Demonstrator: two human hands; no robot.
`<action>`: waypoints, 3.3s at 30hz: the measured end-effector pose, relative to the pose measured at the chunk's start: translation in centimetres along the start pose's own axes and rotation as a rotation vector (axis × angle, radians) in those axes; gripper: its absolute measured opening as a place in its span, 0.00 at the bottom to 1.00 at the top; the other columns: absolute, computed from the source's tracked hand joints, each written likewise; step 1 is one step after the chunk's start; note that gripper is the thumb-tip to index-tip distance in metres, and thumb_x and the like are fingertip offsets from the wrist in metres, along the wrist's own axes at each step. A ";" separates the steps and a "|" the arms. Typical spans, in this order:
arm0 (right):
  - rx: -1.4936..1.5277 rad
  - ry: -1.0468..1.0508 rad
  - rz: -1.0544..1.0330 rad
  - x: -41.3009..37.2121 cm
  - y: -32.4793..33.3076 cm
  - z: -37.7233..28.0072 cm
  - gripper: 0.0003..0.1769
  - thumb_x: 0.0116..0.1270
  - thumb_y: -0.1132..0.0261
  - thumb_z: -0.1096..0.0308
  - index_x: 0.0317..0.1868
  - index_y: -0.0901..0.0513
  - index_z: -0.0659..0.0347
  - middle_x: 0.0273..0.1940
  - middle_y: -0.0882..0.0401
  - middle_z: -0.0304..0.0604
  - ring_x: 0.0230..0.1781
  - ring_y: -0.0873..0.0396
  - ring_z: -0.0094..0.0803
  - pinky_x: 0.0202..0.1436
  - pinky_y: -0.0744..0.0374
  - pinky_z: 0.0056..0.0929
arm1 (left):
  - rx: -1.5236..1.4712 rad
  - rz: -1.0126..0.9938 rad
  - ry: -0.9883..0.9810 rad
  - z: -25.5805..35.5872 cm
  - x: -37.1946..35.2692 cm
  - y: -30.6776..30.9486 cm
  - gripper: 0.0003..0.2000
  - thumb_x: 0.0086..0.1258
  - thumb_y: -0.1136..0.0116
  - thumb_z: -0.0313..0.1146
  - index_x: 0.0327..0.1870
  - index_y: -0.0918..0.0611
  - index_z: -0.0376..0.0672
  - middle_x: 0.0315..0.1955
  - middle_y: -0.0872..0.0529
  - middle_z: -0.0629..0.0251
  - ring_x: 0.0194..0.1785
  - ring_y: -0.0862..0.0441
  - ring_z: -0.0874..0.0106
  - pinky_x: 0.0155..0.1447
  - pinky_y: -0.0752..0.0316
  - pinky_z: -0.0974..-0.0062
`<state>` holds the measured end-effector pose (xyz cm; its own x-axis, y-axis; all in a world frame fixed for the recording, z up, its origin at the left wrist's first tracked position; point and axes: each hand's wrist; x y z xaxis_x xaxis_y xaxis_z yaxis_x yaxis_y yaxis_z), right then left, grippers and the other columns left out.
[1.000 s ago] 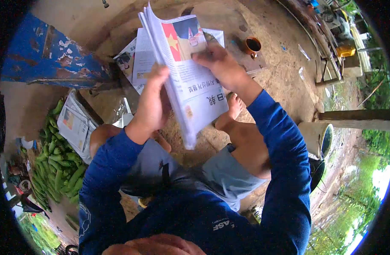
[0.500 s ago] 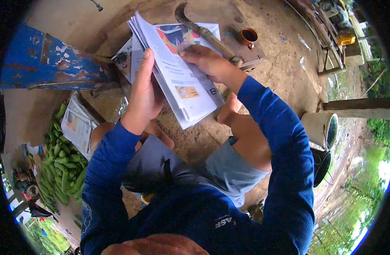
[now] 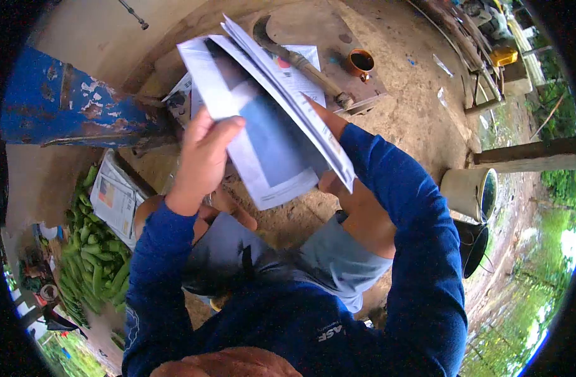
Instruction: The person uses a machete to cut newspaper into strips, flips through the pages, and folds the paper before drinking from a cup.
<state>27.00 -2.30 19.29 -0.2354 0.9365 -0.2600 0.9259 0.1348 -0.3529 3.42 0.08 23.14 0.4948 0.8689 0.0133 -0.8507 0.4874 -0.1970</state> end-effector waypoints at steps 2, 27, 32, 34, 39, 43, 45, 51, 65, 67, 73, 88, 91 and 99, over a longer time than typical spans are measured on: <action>-0.011 -0.002 0.020 -1.6 0.8 -0.2 0.28 0.75 0.35 0.57 0.67 0.22 0.65 0.53 0.19 0.43 0.48 0.21 0.27 0.52 0.22 0.27 | -0.144 0.075 0.010 1.4 -0.1 0.7 0.11 0.74 0.40 0.25 0.55 0.18 0.36 0.41 0.16 0.71 0.42 0.22 0.82 0.48 0.26 0.79; 0.532 -0.064 -0.115 16.7 -3.6 0.1 0.29 0.75 0.38 0.42 0.57 0.18 0.61 0.26 0.30 0.34 0.19 0.38 0.23 0.23 0.38 0.27 | -0.207 0.293 -0.094 3.3 2.2 7.7 0.19 0.77 0.44 0.23 0.67 0.26 0.33 0.60 0.18 0.56 0.62 0.18 0.66 0.68 0.24 0.64; 0.388 -0.077 -0.113 19.1 -3.8 -3.1 0.30 0.75 0.39 0.39 0.55 0.17 0.60 0.21 0.32 0.32 0.14 0.41 0.22 0.17 0.42 0.27 | -0.211 0.414 -0.320 6.3 1.3 10.1 0.19 0.76 0.44 0.23 0.67 0.25 0.32 0.62 0.19 0.55 0.64 0.20 0.66 0.70 0.26 0.62; 0.298 -0.070 -0.083 19.7 -4.0 -4.5 0.30 0.75 0.39 0.38 0.54 0.17 0.59 0.19 0.33 0.31 0.11 0.42 0.22 0.14 0.43 0.27 | -0.196 0.461 -0.381 6.6 1.2 10.5 0.19 0.76 0.45 0.23 0.67 0.25 0.32 0.62 0.19 0.55 0.64 0.21 0.66 0.71 0.27 0.62; 0.175 -0.035 -0.074 20.3 -4.2 -4.8 0.32 0.73 0.39 0.35 0.55 0.17 0.57 0.19 0.34 0.29 0.12 0.43 0.21 0.14 0.40 0.29 | -0.009 0.513 -0.306 5.9 1.2 10.9 0.21 0.76 0.45 0.23 0.69 0.26 0.31 0.64 0.20 0.56 0.67 0.22 0.65 0.72 0.29 0.61; 0.280 -0.066 -0.255 21.1 -2.0 -3.4 0.30 0.75 0.41 0.37 0.58 0.18 0.55 0.19 0.34 0.28 0.12 0.41 0.21 0.15 0.37 0.30 | -0.028 0.427 -0.173 3.8 2.5 12.3 0.21 0.75 0.43 0.22 0.68 0.24 0.32 0.63 0.19 0.57 0.64 0.21 0.69 0.70 0.28 0.67; 0.281 -0.068 -0.260 20.9 -1.7 -3.6 0.29 0.77 0.42 0.39 0.61 0.19 0.55 0.19 0.33 0.29 0.12 0.40 0.21 0.16 0.35 0.30 | -0.132 0.392 -0.120 2.4 3.9 12.1 0.20 0.75 0.43 0.22 0.68 0.24 0.33 0.62 0.18 0.57 0.63 0.20 0.67 0.70 0.28 0.66; 0.390 -0.036 -0.482 18.9 -0.2 -4.9 0.30 0.79 0.43 0.44 0.65 0.22 0.61 0.22 0.27 0.33 0.13 0.35 0.26 0.21 0.26 0.34 | -0.012 0.296 0.492 -7.0 7.7 15.5 0.30 0.70 0.36 0.26 0.74 0.31 0.40 0.64 0.21 0.54 0.63 0.19 0.64 0.69 0.24 0.62; 0.602 0.000 -0.295 15.3 -3.0 0.0 0.26 0.77 0.38 0.49 0.61 0.21 0.63 0.35 0.17 0.41 0.26 0.20 0.32 0.24 0.22 0.32 | -0.177 -0.031 0.363 -4.2 4.1 4.4 0.39 0.68 0.29 0.58 0.68 0.28 0.34 0.61 0.19 0.55 0.65 0.20 0.65 0.65 0.24 0.60; 0.601 0.028 -0.247 14.5 -2.9 0.3 0.25 0.77 0.38 0.50 0.60 0.20 0.62 0.36 0.17 0.40 0.27 0.20 0.31 0.24 0.22 0.32 | -0.175 -0.073 0.370 -3.1 4.1 4.4 0.35 0.69 0.28 0.55 0.64 0.26 0.36 0.60 0.17 0.56 0.62 0.19 0.68 0.63 0.23 0.64; 0.568 0.115 -0.053 11.7 -2.1 2.2 0.23 0.77 0.37 0.51 0.60 0.20 0.61 0.38 0.16 0.40 0.30 0.18 0.31 0.26 0.21 0.31 | -0.321 -0.014 0.252 -2.4 3.9 4.7 0.23 0.69 0.26 0.37 0.59 0.21 0.36 0.51 0.13 0.61 0.54 0.15 0.72 0.60 0.21 0.69; -0.049 0.165 0.815 4.0 1.2 10.1 0.19 0.75 0.31 0.58 0.58 0.16 0.63 0.49 0.13 0.45 0.47 0.13 0.34 0.45 0.14 0.34 | -0.254 0.167 0.146 -0.7 4.0 8.9 0.20 0.70 0.30 0.30 0.60 0.21 0.36 0.49 0.13 0.62 0.51 0.15 0.73 0.56 0.20 0.71; -0.413 0.285 0.610 3.1 -4.0 3.3 0.31 0.72 0.29 0.52 0.63 0.19 0.70 0.55 0.14 0.49 0.56 0.17 0.37 0.61 0.20 0.32 | -0.272 0.180 0.134 -0.5 3.9 8.5 0.19 0.71 0.30 0.30 0.59 0.21 0.36 0.50 0.13 0.62 0.52 0.16 0.72 0.57 0.21 0.72; -0.451 0.256 0.142 3.3 -10.6 0.9 0.68 0.56 0.23 0.32 0.76 0.41 0.81 0.67 0.26 0.67 0.70 0.26 0.48 0.71 0.26 0.38 | -0.335 0.088 0.183 0.1 3.0 6.8 0.23 0.80 0.40 0.46 0.65 0.24 0.37 0.56 0.15 0.60 0.55 0.16 0.70 0.60 0.21 0.69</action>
<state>16.12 -0.99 21.36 -0.0715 0.9970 -0.0297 0.9916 0.0743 0.1060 -0.93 6.04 21.96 0.4721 0.8615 -0.1867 -0.8008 0.3306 -0.4994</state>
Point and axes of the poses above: each hand's wrist, its own x-axis towards the middle knuckle, its own y-axis out of the back of the hand, z = x × y
